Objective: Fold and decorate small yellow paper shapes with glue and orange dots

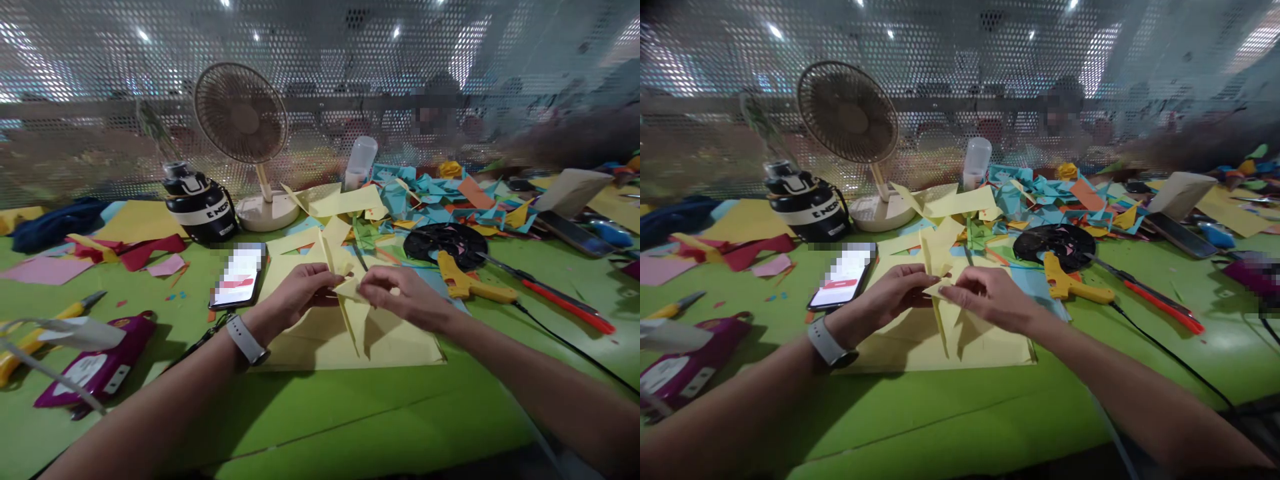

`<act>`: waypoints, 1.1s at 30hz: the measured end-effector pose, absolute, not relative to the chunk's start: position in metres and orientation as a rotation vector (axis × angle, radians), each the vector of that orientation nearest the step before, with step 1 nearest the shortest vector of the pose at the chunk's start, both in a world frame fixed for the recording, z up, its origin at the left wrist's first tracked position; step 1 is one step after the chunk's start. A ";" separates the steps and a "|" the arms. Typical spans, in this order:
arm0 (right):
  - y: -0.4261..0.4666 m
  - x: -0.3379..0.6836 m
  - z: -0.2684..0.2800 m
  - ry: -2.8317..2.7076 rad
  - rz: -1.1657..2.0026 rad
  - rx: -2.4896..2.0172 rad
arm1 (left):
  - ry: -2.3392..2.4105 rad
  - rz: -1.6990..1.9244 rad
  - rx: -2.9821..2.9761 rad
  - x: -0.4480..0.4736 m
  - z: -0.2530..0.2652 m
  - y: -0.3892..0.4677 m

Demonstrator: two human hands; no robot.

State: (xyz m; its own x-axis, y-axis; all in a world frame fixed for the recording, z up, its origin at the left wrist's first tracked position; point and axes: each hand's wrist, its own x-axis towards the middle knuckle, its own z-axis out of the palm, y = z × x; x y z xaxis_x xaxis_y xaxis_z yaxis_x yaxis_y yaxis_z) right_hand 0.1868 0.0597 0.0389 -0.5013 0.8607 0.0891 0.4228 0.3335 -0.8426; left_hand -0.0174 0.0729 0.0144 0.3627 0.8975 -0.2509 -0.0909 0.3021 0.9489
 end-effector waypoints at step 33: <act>0.066 0.178 0.015 -1.578 1.348 -1.187 | 0.945 0.952 1.035 -0.010 0.015 0.061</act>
State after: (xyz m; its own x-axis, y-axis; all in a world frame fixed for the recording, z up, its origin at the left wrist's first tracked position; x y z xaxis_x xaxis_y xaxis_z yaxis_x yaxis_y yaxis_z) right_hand 0.1779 0.0664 0.0154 -0.3044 0.9519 -0.0338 0.1826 0.0235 -0.9829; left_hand -0.0102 0.0607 0.0150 0.2962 0.9403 -0.1678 -0.1747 0.2260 0.9583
